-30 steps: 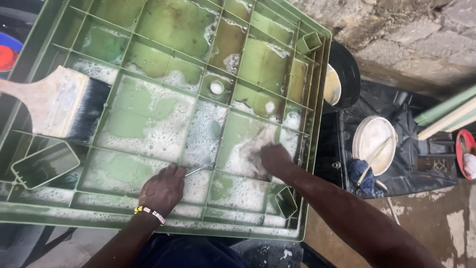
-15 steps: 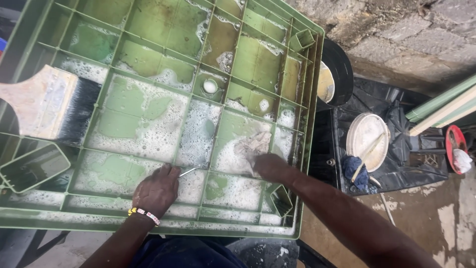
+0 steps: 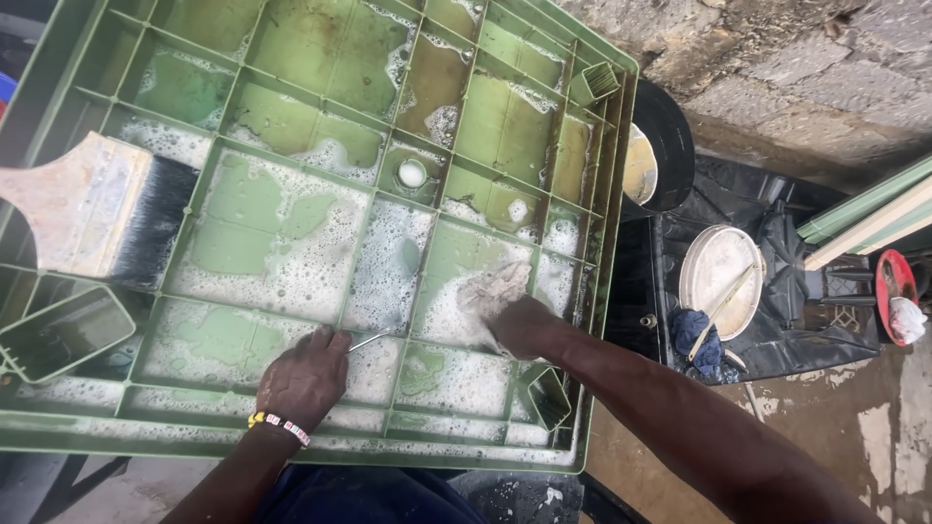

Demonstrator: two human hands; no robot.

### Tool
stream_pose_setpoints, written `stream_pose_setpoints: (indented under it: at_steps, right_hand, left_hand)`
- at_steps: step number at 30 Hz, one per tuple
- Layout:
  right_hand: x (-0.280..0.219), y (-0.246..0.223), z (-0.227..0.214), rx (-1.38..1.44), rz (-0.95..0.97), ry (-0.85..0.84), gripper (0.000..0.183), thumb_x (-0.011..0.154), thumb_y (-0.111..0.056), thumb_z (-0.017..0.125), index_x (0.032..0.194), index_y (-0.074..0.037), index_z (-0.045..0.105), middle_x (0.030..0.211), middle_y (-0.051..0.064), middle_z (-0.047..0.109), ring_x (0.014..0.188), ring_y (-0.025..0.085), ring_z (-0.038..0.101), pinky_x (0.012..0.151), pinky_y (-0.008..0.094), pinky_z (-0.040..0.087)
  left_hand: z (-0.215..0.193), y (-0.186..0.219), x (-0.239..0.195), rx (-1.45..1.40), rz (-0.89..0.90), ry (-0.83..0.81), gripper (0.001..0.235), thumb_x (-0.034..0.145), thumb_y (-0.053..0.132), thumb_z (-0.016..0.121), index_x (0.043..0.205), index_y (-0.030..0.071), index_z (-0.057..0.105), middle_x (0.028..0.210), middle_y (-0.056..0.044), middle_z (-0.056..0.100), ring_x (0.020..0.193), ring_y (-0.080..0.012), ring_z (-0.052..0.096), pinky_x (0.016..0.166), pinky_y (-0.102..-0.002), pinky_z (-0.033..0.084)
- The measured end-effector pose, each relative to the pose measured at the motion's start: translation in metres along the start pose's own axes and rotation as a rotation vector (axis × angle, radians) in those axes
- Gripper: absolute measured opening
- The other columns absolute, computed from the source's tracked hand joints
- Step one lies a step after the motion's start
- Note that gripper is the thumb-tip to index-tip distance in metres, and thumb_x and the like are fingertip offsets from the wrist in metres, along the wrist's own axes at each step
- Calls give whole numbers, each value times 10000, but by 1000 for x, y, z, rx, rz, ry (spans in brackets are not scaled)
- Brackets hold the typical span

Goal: The person cleans a green plastic crate by scrubbing it with a soapy cloth and using a thin tool to clear debris from the crevices.

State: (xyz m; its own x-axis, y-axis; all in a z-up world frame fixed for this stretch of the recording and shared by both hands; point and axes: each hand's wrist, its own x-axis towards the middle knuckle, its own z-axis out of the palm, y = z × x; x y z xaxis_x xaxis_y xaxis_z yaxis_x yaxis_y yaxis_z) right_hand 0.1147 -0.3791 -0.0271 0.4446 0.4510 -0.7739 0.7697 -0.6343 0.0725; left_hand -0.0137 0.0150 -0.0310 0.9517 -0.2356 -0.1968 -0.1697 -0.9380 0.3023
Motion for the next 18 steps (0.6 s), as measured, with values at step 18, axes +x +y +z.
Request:
stream_pose_setpoints:
  at_steps: [18]
  right_hand:
    - [-10,-55,-28,528,-40,480,182,1048,-327,692,1190,-314,805,926,25,758,753,198,723,652,301,626]
  left_hand:
    - [-85,37,19,-125,-275,-539,419,1141,311,320,1492,187,513,1514,-42,577,1274,-230,667,1020,-452,686]
